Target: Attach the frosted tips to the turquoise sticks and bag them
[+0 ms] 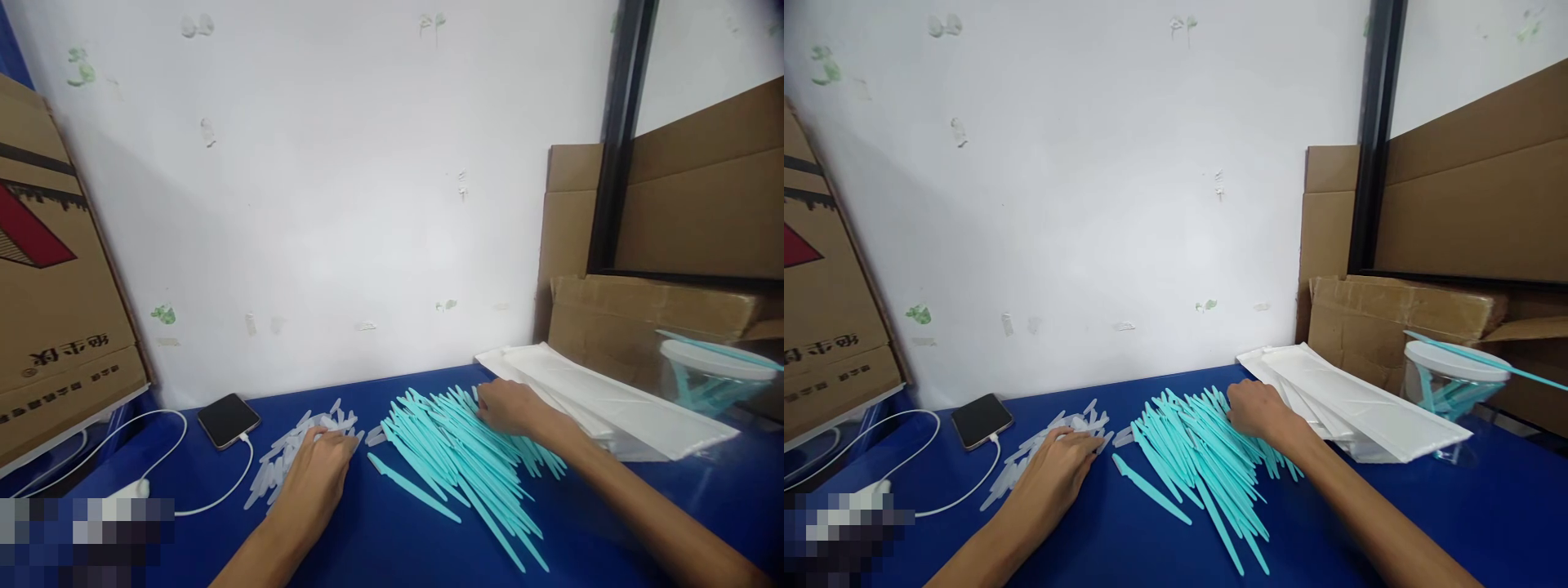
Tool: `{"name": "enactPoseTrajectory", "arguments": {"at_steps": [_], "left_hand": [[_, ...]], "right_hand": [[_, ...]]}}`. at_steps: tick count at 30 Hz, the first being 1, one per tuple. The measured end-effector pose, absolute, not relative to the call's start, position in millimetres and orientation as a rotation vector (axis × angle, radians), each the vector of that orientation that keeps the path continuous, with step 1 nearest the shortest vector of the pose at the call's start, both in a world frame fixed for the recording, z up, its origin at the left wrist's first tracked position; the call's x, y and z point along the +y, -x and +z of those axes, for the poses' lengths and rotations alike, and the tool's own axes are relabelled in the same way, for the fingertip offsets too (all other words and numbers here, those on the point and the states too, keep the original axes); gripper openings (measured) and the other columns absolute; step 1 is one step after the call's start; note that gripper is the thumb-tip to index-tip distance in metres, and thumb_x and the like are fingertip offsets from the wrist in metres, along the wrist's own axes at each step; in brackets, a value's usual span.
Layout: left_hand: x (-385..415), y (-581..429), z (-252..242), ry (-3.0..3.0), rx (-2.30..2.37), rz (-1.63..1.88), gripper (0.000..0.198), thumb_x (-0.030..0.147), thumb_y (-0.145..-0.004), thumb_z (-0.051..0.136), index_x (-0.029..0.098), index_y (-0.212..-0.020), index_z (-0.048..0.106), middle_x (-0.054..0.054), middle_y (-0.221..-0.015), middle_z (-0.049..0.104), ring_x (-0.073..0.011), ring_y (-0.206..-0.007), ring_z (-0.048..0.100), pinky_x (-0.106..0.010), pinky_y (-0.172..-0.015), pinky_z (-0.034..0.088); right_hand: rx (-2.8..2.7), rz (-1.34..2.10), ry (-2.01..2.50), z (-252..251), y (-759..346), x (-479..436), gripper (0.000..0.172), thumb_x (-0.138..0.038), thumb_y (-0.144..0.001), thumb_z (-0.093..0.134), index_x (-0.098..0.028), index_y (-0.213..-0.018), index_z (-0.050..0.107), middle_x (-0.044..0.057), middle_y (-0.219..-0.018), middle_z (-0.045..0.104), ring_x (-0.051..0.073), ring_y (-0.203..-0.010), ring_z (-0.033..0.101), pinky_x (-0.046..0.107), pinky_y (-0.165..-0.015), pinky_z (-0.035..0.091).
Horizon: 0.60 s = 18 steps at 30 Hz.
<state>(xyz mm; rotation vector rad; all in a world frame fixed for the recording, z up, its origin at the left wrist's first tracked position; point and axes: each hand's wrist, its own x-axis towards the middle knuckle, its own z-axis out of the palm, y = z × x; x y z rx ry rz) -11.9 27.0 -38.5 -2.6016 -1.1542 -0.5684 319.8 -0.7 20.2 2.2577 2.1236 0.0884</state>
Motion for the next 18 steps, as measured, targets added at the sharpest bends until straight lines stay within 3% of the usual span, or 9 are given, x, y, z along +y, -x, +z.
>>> {"name": "enactPoseTrajectory", "arguments": {"at_steps": [7,12,18], "left_hand": [[21.4,11.6,-27.9,2.595,-1.273,-0.427,0.042,0.007,-0.093,0.032,0.021,-0.102,0.071,-0.009,-0.088,0.075,-0.026,-0.087,0.07,-0.045,-0.094,0.047],[17.5,9.0,-23.6,2.54,-1.348,-0.428,0.034,0.011,-0.092,0.042,0.019,-0.107,0.071,-0.011,-0.088,0.075,-0.0288,-0.087,0.07,-0.045,-0.087,0.049],[23.0,10.9,-32.6,2.497,-1.332,-0.444,0.039,0.007,-0.092,0.039,0.019,-0.113,0.069,-0.01,-0.086,0.073,-0.0283,-0.087,0.068,-0.044,-0.082,0.05]], "right_hand": [[2.142,0.098,-2.226,17.6,-323.1,1.7,0.024,-0.019,-0.083,0.051,-0.012,-0.087,0.073,0.018,-0.089,0.073,0.032,-0.083,0.07,0.033,-0.061,0.041],[2.159,0.13,-2.279,16.2,-324.1,3.3,0.022,-0.018,-0.085,0.05,-0.014,-0.083,0.071,0.015,-0.085,0.072,0.029,-0.079,0.069,0.031,-0.059,0.037],[2.208,0.163,-2.361,15.0,-325.4,6.3,0.017,-0.021,-0.089,0.052,-0.018,-0.086,0.068,0.011,-0.088,0.073,0.027,-0.08,0.067,0.029,-0.058,0.033]]}}
